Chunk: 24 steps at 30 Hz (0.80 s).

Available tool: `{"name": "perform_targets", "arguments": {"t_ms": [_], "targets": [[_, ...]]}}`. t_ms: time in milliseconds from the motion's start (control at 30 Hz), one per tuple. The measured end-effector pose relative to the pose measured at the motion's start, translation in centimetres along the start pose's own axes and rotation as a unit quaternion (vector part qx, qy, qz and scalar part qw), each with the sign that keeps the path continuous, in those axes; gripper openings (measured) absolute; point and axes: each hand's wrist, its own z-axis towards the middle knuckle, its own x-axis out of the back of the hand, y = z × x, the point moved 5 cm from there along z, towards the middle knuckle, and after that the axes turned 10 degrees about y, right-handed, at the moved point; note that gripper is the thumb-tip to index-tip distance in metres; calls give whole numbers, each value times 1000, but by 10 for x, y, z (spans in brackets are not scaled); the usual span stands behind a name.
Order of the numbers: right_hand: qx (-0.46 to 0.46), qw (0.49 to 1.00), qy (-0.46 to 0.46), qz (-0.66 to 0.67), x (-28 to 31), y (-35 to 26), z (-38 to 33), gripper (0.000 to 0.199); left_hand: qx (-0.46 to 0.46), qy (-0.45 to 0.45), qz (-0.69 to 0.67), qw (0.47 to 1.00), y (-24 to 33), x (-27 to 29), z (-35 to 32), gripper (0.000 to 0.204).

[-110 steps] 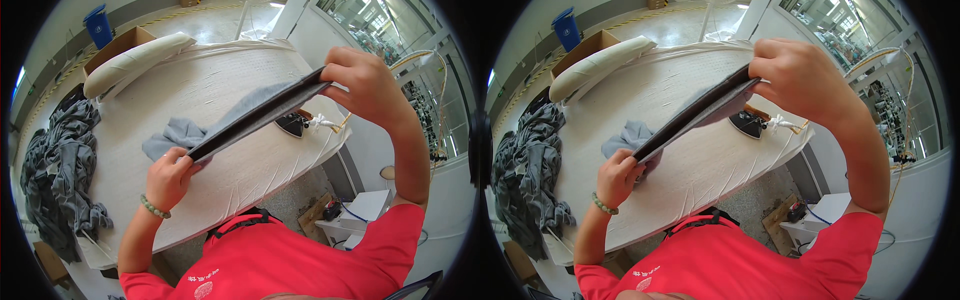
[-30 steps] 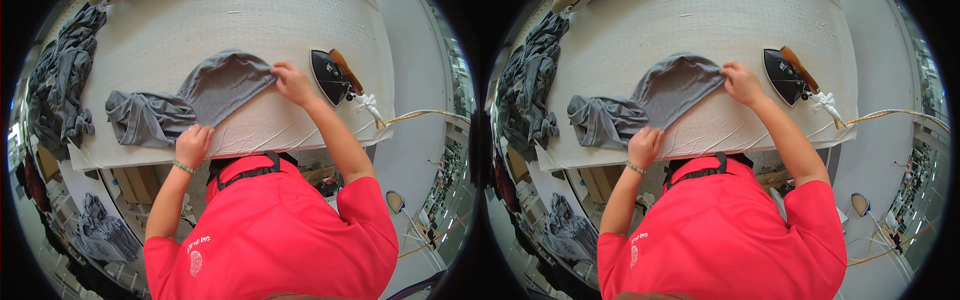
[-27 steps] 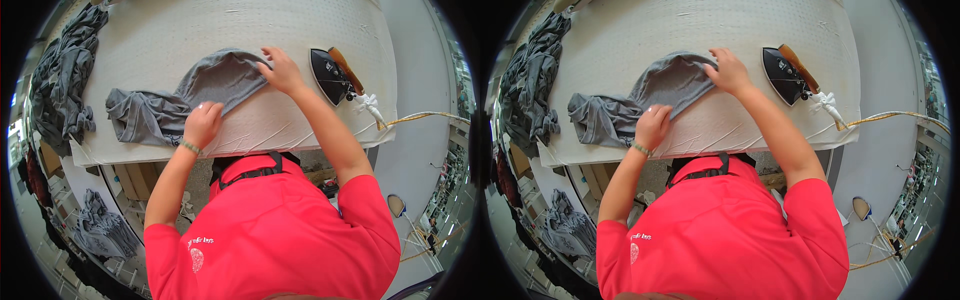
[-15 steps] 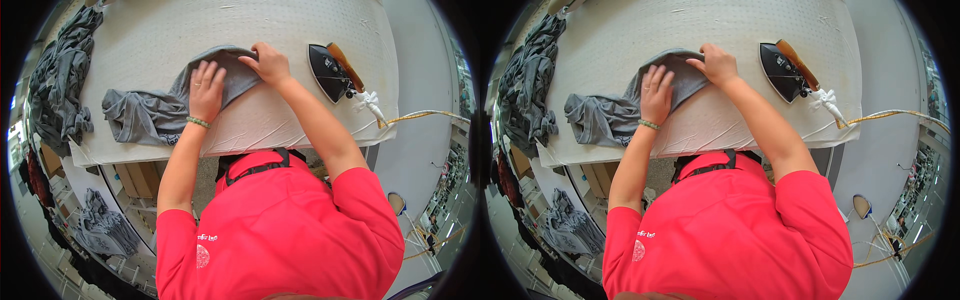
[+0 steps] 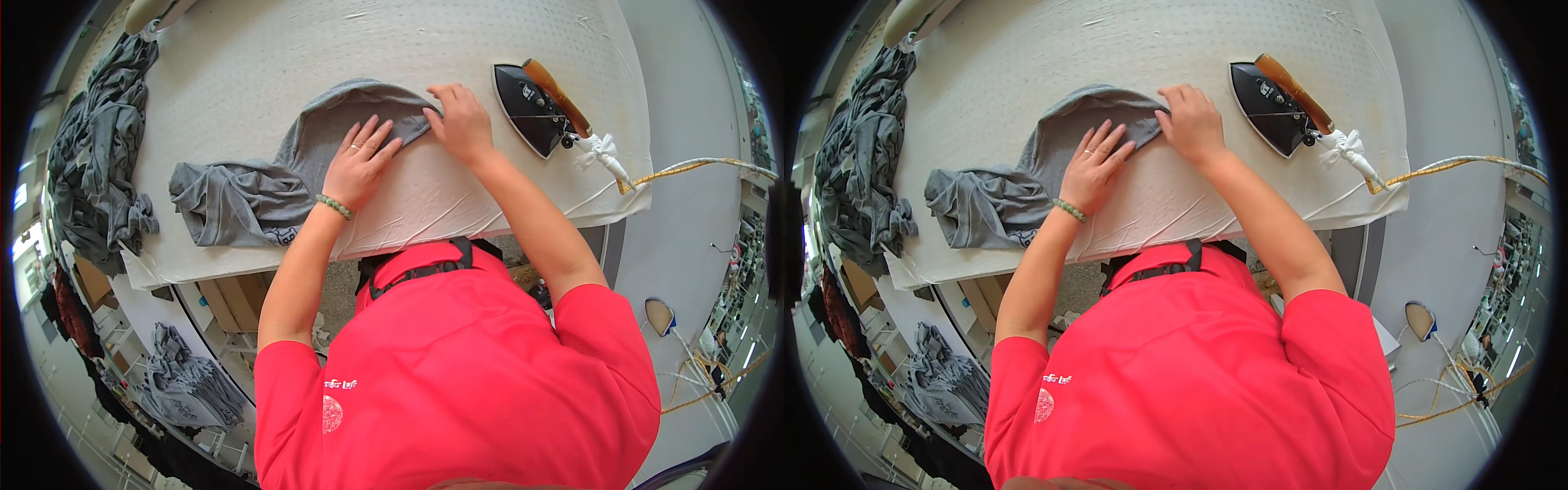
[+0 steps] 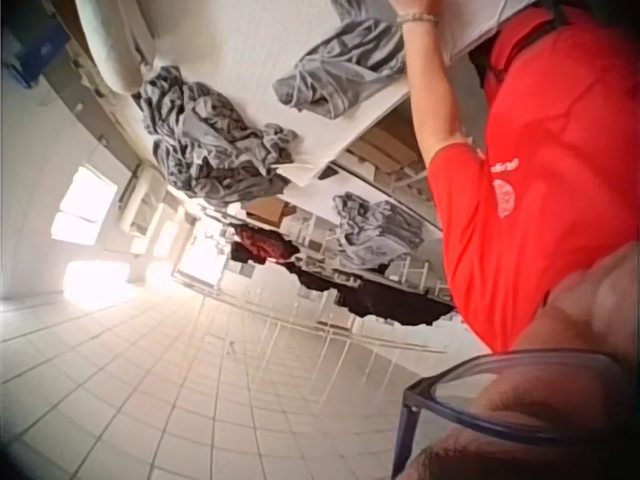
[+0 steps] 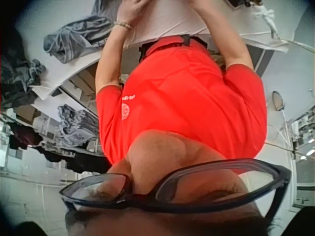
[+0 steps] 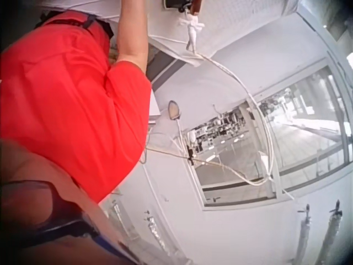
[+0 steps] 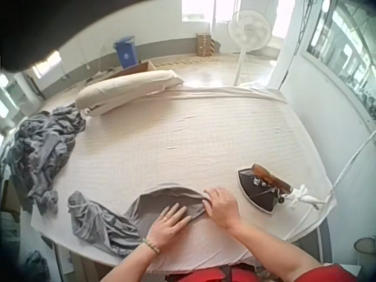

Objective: Ironing a grey shirt on an industrial ironing board in a factory setting.

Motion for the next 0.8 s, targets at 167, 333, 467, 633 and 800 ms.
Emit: {"name": "perform_targets", "arguments": {"t_ms": [167,333,467,633,800], "targets": [[195,980,-36,28,1,-24,-40,43,55,-5,-14,998,17,23,-8,54],[179,984,-12,15,17,-17,-44,40,107,21,18,994,27,36,-39,47],[171,985,2,30,11,-22,-31,31,168,59,0,984,32,36,-29,36],[223,967,-103,68,-17,-20,-19,22,287,24,-48,956,17,29,-16,23],[233,969,-43,73,-16,-29,-33,23,351,3,-105,930,-3,27,-16,20]]}}
